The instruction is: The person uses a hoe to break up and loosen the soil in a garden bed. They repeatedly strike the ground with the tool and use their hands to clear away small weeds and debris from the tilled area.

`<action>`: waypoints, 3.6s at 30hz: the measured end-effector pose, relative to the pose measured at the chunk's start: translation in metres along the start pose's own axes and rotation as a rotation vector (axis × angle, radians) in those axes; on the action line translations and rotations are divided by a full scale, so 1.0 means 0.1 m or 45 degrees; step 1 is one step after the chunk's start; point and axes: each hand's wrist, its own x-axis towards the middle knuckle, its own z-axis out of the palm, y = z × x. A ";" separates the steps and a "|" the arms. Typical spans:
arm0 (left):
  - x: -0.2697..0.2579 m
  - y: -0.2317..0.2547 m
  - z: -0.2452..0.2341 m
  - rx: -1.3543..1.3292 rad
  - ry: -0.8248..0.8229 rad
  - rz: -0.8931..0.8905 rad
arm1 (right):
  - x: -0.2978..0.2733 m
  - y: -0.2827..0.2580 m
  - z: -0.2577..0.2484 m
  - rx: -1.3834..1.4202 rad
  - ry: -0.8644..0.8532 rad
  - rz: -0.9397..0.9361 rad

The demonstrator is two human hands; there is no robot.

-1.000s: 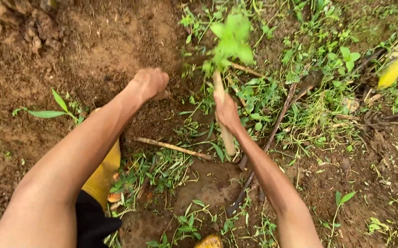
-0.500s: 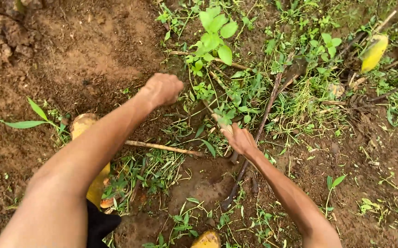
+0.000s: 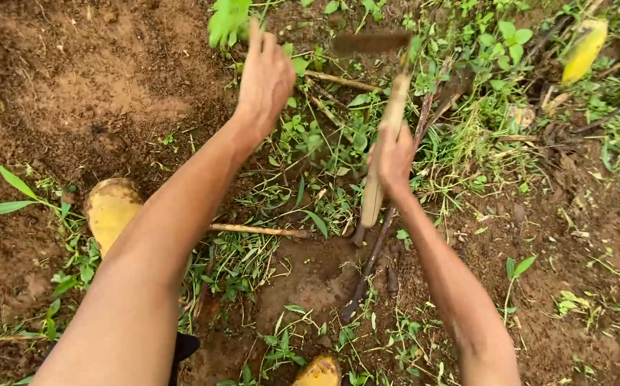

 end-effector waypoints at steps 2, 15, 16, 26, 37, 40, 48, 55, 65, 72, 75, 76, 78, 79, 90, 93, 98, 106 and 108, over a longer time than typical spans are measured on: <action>-0.07 0.03 0.18 -0.179 -0.044 -0.043 | 0.14 -0.31 0.07 0.141 0.016 -0.020; -0.11 0.37 0.94 -0.889 -0.142 -0.292 | 0.03 0.34 0.71 -0.129 -0.387 0.240; -0.13 0.42 1.02 -0.892 -0.152 -0.295 | 0.02 0.15 0.64 -0.134 -0.394 0.247; -0.21 0.53 1.00 -1.527 -0.468 -0.846 | -0.03 -0.14 0.72 -0.090 -0.186 -0.006; -0.30 0.45 0.92 -1.573 -0.613 -0.779 | -0.06 -0.58 0.69 0.189 -0.182 0.040; -0.28 0.44 0.91 -1.533 -0.601 -0.763 | -0.22 -0.33 0.78 0.269 -0.075 0.089; -0.24 0.51 1.03 -1.498 -0.609 -0.722 | -0.19 0.22 0.82 -0.074 -0.392 0.157; -0.28 0.51 0.90 -1.521 -0.529 -0.728 | -0.34 -0.22 0.80 0.101 -0.146 0.044; -0.33 0.45 0.83 -1.437 -0.561 -0.667 | -0.27 -0.08 0.71 0.091 -0.261 0.070; -0.42 0.38 0.77 -1.445 -0.594 -0.620 | -0.44 0.57 0.90 -0.218 -0.522 0.283; -0.49 0.28 0.70 -1.447 -0.579 -0.604 | -0.57 0.55 0.77 -0.221 -0.555 0.290; -0.45 0.29 0.80 -1.446 -0.567 -0.603 | -0.54 0.41 0.73 -0.218 -0.549 0.280; -0.42 0.37 1.01 -1.476 -0.657 -0.580 | -0.53 0.18 0.66 -0.085 -0.470 0.162; -0.43 0.36 1.06 -1.475 -0.662 -0.577 | -0.45 0.14 0.67 -0.085 -0.470 0.167; -0.88 0.28 0.95 -1.100 -1.338 0.161 | -0.76 0.96 0.56 -0.141 -0.721 0.519; -0.86 0.27 0.99 -1.053 -1.265 0.221 | -0.82 0.93 0.38 -0.297 -0.691 0.538; -0.89 0.25 0.97 -1.341 -0.836 -0.034 | -0.84 -0.22 0.27 -0.346 -0.444 0.218; -0.90 0.53 1.01 -0.957 -0.506 0.133 | 0.16 0.02 0.49 0.135 -0.062 -0.068; -0.88 0.59 1.07 -1.031 -0.445 0.088 | 0.21 0.39 0.56 -0.056 -0.122 0.065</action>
